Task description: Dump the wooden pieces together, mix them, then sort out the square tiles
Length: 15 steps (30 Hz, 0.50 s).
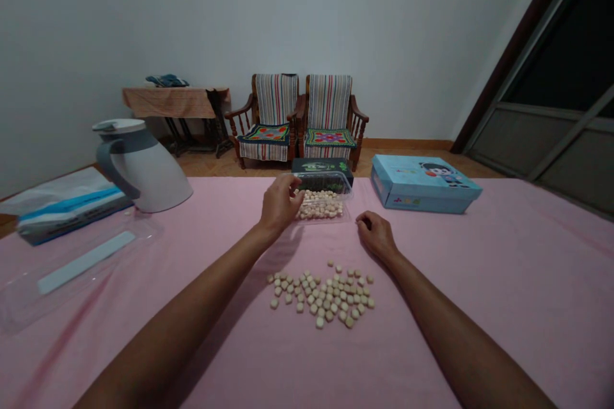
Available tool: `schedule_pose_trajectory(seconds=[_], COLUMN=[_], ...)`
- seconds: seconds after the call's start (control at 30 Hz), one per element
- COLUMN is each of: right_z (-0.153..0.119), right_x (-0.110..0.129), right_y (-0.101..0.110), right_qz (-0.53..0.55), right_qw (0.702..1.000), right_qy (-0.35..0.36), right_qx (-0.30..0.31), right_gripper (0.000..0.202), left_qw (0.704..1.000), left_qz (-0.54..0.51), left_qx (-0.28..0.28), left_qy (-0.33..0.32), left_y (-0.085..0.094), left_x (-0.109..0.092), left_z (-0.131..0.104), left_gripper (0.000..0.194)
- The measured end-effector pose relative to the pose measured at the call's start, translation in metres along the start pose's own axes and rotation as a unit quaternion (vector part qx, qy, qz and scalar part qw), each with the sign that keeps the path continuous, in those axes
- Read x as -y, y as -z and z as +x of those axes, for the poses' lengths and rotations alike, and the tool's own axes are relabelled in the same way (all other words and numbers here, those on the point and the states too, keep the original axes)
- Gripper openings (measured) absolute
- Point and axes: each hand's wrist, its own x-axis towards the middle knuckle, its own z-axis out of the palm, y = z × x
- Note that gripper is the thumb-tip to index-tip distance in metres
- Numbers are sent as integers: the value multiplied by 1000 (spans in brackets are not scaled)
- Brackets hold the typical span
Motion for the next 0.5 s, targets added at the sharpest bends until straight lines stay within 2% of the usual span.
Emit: schedule_pose_trajectory(seconds=[0.03,0.07,0.13,0.2,0.27,0.33,0.5], right_z=[0,0,0,0,0,0,0], right_x=[0,0,0,1,1,1,0], right_y=[0,0,0,1,2,2,1], right_qz=[0,-2,-4,-4,-5,-8,-7], right_qw=[1000,1000,1000,1000,1000,1000,1000], right_qy=[0,-1,-1,-1,0,0,3], right_qx=[0,0,-1,0,3,4,-2], right_gripper=[16,16,16,16,16,16,17], left_qw=[1000,999,984,953,928,920,921], left_qz=[-4,-11,-29,-42,-50,-54,-50], left_qx=[12,47,168,293,359,376,369], left_qy=[-10,-23,-50,-68,-83,-99,-116], left_y=[-1,-3,-9,-15,-19,-22,-25], left_x=[0,-1,-5,-9,-14,-19,-24], left_z=[-4,-10,-26,-43,-57,-68,-78], left_gripper=[13,11,8,11,19,23,22])
